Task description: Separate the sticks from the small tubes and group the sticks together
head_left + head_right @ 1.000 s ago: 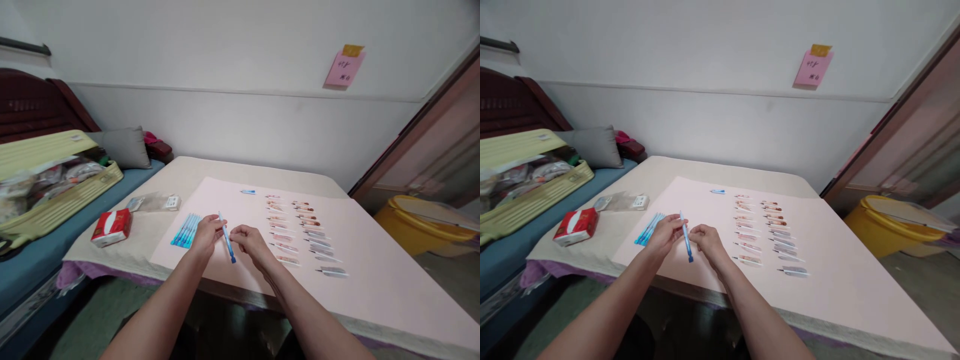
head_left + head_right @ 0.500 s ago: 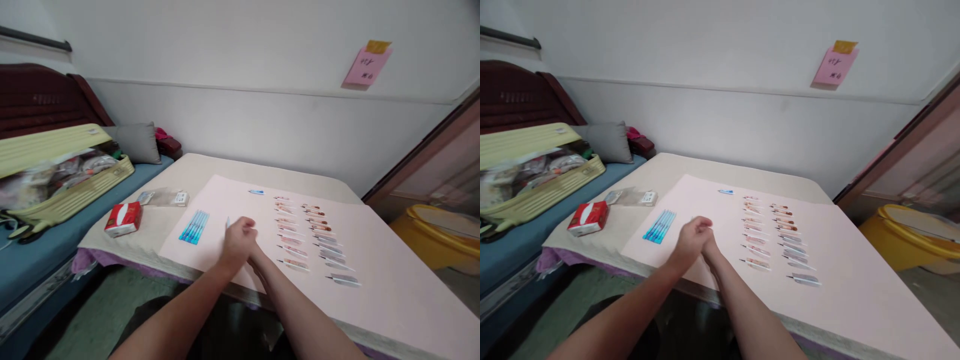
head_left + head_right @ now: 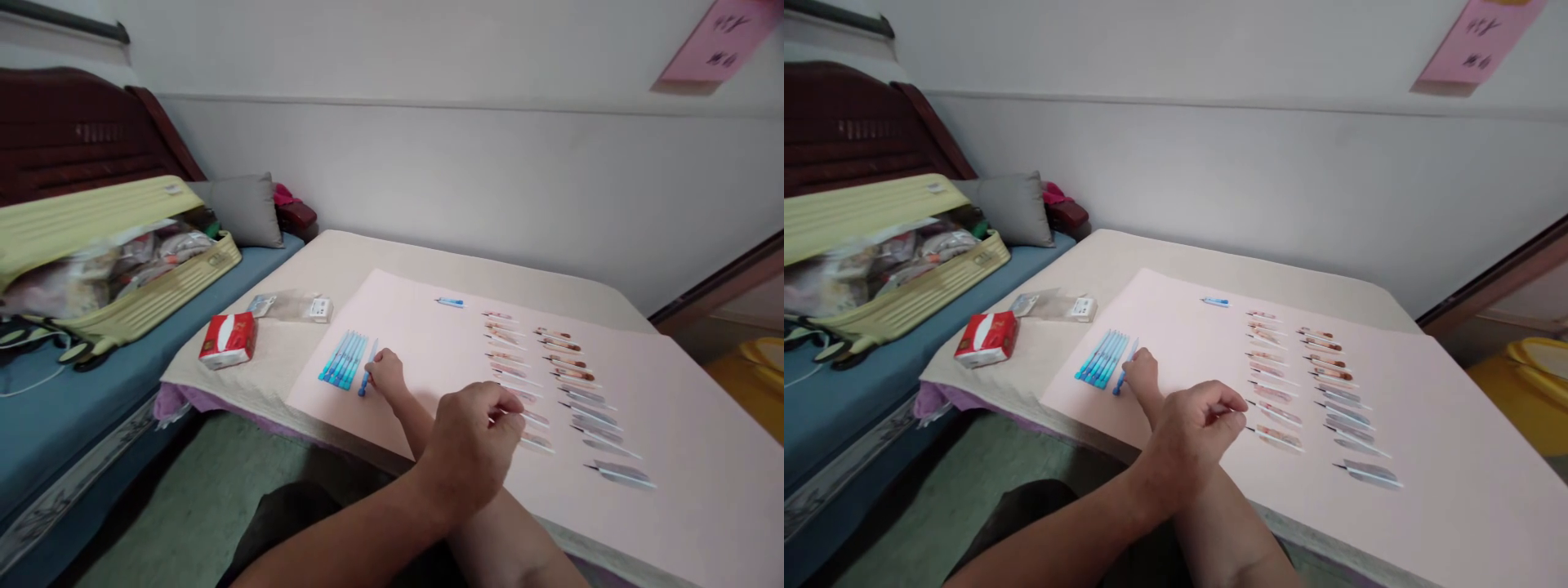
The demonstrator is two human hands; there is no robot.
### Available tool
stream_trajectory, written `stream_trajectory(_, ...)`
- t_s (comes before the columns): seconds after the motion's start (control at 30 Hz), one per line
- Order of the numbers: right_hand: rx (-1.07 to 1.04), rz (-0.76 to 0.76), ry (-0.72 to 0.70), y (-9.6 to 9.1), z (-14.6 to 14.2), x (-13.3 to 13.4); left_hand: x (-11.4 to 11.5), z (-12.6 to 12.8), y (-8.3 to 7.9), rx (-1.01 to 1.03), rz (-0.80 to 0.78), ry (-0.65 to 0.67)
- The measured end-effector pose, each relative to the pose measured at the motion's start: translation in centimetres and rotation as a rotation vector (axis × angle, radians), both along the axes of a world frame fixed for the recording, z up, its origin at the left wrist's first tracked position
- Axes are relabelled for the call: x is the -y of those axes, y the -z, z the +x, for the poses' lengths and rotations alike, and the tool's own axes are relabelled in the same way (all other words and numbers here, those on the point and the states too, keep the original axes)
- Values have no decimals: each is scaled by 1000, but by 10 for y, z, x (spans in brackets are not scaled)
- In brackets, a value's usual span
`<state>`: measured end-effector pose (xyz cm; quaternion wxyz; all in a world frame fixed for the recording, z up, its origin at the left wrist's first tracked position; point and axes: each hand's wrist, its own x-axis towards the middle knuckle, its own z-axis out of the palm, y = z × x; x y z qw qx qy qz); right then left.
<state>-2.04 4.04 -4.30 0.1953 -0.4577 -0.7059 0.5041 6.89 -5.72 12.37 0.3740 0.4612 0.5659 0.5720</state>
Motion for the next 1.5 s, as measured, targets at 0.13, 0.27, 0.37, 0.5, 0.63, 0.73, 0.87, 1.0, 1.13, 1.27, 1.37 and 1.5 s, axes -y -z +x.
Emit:
stream_trajectory(0.13,44,61,34,7,-13,4,1,0,-2,54,14,0)
stream_trajectory(0.27,78,138,27,9,-18,10,1,-1,-1,71,25,3)
stream_trajectory(0.37,89,177,25,9,-17,11,1,-3,1,68,36,1)
stream_trajectory(0.5,94,203,-2,8,-14,12,-1,-2,5,57,43,-21)
stream_trajectory(0.63,131,185,-12,5,-16,16,-1,0,5,67,47,-15)
stream_trajectory(0.73,124,145,-12,2,-17,17,-1,-1,4,60,41,-7)
stream_trajectory(0.87,78,82,-7,0,-16,16,-1,-1,4,47,34,0)
stream_trajectory(1.0,85,122,13,1,-16,15,0,0,5,34,34,6)
stream_trajectory(1.13,86,163,1,3,-16,15,0,-1,5,20,27,10)
stream_trajectory(1.27,88,169,-17,2,-13,14,-1,-3,6,2,14,7)
stream_trajectory(1.37,89,174,-30,-1,-8,14,-1,-6,6,-18,8,11)
stream_trajectory(1.5,78,192,-70,-12,3,15,-1,-9,7,-82,-29,28)
